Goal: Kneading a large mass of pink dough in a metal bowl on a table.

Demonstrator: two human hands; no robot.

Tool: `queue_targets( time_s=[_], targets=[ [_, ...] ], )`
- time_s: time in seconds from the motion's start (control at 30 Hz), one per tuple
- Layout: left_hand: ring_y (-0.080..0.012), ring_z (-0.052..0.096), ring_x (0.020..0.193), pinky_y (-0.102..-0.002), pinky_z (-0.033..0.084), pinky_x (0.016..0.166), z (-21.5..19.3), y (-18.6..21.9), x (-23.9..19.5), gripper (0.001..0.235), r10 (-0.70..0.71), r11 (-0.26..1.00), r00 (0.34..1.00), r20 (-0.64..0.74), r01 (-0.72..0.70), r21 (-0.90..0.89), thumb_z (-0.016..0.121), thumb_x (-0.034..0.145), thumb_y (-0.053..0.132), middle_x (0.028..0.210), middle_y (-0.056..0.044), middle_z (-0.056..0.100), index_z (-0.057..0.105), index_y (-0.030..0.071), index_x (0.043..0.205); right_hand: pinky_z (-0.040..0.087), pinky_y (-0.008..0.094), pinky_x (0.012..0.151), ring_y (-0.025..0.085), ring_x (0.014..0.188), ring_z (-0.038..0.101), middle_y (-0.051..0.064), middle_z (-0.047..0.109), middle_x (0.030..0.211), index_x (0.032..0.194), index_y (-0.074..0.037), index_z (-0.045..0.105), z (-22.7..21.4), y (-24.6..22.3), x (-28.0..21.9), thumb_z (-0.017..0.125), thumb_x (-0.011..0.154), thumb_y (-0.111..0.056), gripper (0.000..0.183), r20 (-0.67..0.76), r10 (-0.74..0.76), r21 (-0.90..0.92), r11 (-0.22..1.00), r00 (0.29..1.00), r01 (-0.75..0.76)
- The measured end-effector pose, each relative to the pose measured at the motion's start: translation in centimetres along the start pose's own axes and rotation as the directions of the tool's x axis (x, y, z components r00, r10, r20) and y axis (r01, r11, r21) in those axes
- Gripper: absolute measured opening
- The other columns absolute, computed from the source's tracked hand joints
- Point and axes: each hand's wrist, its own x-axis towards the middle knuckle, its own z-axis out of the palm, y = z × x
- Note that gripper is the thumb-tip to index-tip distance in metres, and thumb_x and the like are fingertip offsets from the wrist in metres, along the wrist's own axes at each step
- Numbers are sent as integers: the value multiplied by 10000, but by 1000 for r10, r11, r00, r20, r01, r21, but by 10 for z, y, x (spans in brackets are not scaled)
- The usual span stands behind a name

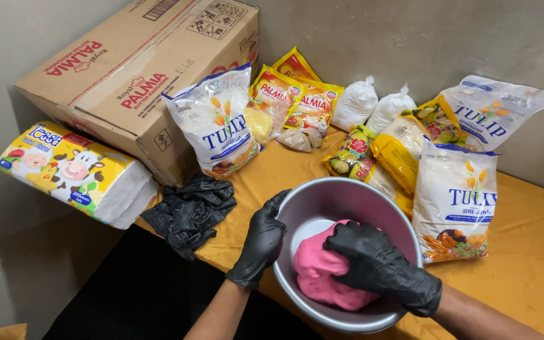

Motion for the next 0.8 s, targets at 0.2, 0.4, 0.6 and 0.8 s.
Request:
queue_targets(
  time_s=[0.2,0.4,0.6,0.8],
  targets=[
    [-229,695,1151,-328,577,970,7,-4,1,811,-5,996,999,-50,1,-93,401,635,-147,1289,-78,735,651,84,1372,465,324,644,224,702,597,69,623,789,798,-82,642,-19,6,-13,758,740,-96,130,-377,305,530,846,874,-67],
    [-296,657,1176,-413,519,1036,6,28,-8,772,-8,1000,995,-99,8,-4,479,707,-172,1283,-194,720,659,103,1405,515,309,718,196,766,654,84,661,861,866,-88,697,-25,-3,-25,826,700,-123,213,-404,478,644,754,780,-129],
    [-323,666,1210,-409,521,1043,20,38,-14,757,-14,994,998,-63,21,111,438,746,-142,1295,-187,721,656,143,1413,529,304,780,230,874,695,73,691,938,883,-129,730,-33,13,-26,898,655,-207,294,-401,402,663,748,823,-43],
    [-386,601,1280,-474,484,1094,1,32,-9,688,67,921,995,-79,-31,389,491,792,-52,1305,-219,690,610,131,1445,543,299,841,265,983,735,63,722,1016,900,-169,764,-29,41,-12,971,609,-290,377,-418,314,676,734,852,61]
  ],
)
